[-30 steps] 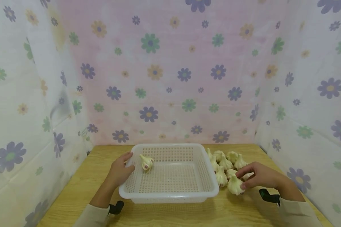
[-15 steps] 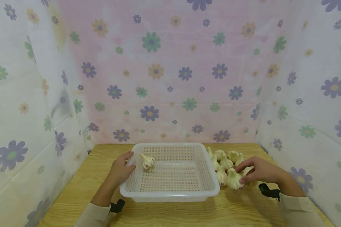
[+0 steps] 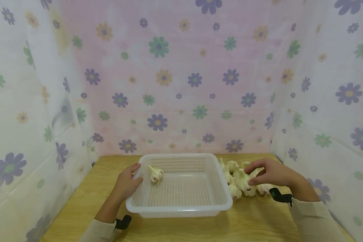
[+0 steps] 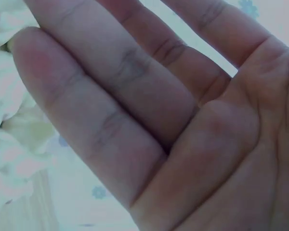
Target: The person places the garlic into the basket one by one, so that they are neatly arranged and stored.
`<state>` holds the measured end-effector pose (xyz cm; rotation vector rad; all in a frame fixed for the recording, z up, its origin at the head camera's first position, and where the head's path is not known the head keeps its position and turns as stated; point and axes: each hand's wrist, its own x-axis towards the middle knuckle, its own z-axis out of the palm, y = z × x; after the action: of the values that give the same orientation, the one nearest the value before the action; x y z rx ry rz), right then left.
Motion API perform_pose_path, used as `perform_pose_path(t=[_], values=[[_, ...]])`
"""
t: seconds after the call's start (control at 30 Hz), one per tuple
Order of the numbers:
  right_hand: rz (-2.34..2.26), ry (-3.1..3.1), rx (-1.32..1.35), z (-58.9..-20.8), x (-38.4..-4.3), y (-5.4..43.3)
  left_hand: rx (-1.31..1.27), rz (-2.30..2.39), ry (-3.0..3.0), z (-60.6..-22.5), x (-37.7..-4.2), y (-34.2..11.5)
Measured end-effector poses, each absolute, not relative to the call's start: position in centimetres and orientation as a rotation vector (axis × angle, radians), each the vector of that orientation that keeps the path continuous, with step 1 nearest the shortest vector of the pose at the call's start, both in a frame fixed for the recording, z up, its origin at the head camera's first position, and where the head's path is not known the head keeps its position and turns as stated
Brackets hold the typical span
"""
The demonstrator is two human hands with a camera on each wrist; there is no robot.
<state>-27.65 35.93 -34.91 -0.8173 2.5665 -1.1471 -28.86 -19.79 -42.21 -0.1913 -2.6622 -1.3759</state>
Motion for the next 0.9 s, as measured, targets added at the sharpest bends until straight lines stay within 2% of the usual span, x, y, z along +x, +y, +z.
perform_pose_path(t=[0.23, 0.9], values=[[-1.111, 2.632, -0.815, -33.7, -28.0, 34.3, -0.203, -1.4, -2.634, -42.7, -29.2, -19.3], [-1.064, 2.652, -0.884, -33.5, -31.9, 28.3, -0.185, -1.335, -2.648, -42.5, -29.2, -19.6]])
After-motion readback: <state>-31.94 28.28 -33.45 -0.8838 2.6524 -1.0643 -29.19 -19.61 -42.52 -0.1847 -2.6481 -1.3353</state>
